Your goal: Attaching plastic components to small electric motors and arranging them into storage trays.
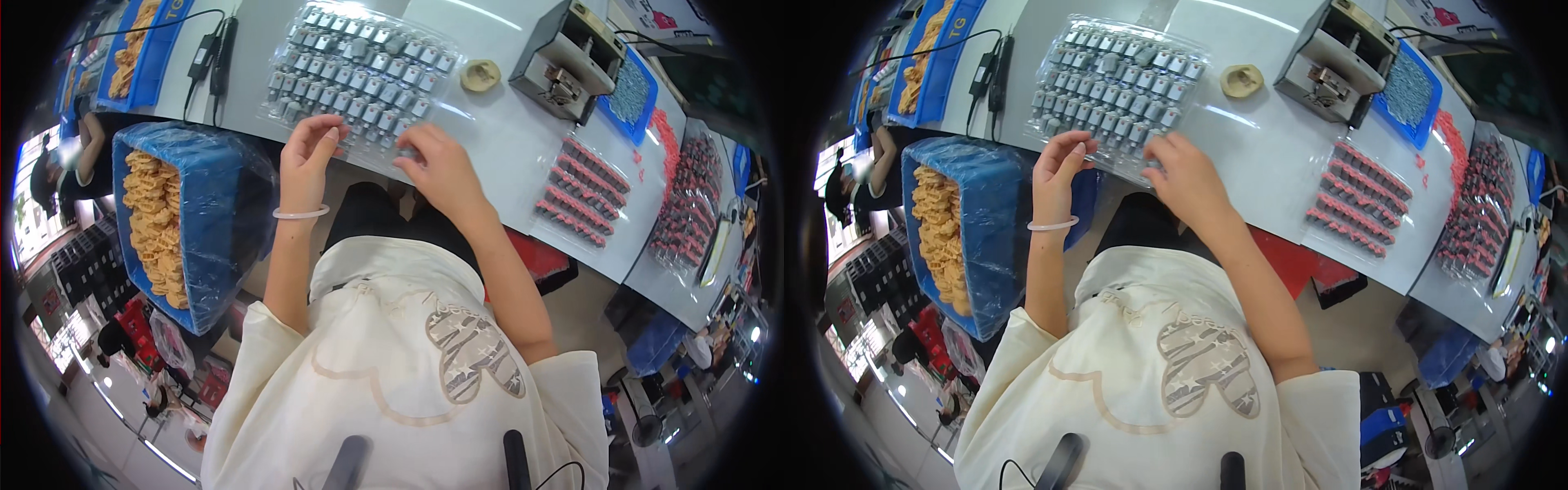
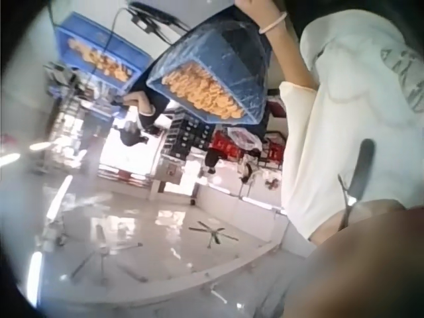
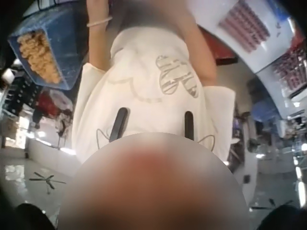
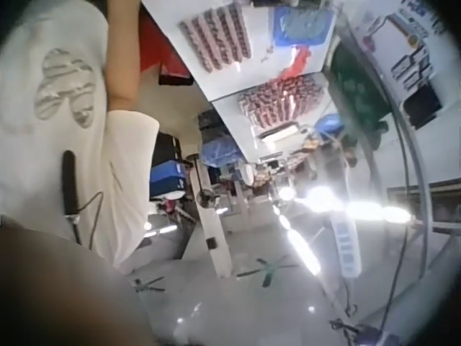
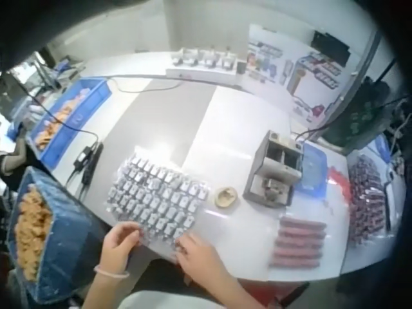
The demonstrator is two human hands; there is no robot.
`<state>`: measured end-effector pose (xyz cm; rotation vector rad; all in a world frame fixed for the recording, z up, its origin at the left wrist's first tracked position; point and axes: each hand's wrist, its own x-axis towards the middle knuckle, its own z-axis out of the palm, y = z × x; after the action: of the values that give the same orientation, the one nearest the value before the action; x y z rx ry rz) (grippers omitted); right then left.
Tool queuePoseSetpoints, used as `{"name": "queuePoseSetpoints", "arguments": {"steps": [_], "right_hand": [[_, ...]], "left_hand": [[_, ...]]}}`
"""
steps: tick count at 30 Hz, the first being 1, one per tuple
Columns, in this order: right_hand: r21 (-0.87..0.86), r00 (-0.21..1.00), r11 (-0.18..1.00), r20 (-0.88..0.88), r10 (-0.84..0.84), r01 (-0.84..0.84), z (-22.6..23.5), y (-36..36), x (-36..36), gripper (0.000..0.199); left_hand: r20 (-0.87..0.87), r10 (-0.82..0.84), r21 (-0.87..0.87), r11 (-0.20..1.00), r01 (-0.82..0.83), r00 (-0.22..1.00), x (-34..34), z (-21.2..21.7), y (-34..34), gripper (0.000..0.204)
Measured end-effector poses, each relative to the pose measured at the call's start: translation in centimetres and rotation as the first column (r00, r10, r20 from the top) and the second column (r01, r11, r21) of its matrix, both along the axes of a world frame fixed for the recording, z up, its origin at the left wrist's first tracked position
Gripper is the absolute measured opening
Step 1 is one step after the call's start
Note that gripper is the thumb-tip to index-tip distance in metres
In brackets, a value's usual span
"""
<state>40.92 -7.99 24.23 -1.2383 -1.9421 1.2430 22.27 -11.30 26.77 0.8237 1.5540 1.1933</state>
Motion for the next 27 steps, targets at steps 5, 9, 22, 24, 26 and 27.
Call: {"name": "queuePoseSetpoints", "arguments": {"steps": [5,9,22,24,26,27], "right_hand": [[0.137,0.996,0.988,0.034,-0.082,0.076,-0.7,-1.0,-1.0,0.02],[0.264,0.981,0.96,0.141,-0.13,0.089,-1.2,-1.7,-1.2,0.016],[0.101,0.821,0.928,0.439,-0.365,0.359,-4.5,-9.3,18.5,0.026],[-0.045,0.654,0.919,0.717,-0.243,0.391,-4.9,-12.4,22.8,0.032],[-0.178,0.553,0.85,0.82,-0.15,0.496,-4.5,-14.9,25.5,0.037],[-0.178,0.532,0.817,0.828,-0.177,0.548,-4.9,-16.1,26.2,0.039]], "left_hand": [[0.024,-0.077,-0.018,0.997,0.078,0.997,1.0,0.2,0.4,0.018],[-0.002,-0.135,-0.002,0.991,0.135,0.991,1.6,-0.4,0.6,0.019],[-0.017,-0.329,0.227,0.919,0.324,0.944,9.2,1.5,1.3,0.02],[0.037,-0.426,0.185,0.892,0.412,0.904,11.1,1.5,1.0,0.019],[0.044,-0.497,0.149,0.861,0.486,0.867,12.6,1.2,0.5,0.017],[0.043,-0.543,0.141,0.835,0.533,0.839,13.2,0.3,0.2,0.017]]}}
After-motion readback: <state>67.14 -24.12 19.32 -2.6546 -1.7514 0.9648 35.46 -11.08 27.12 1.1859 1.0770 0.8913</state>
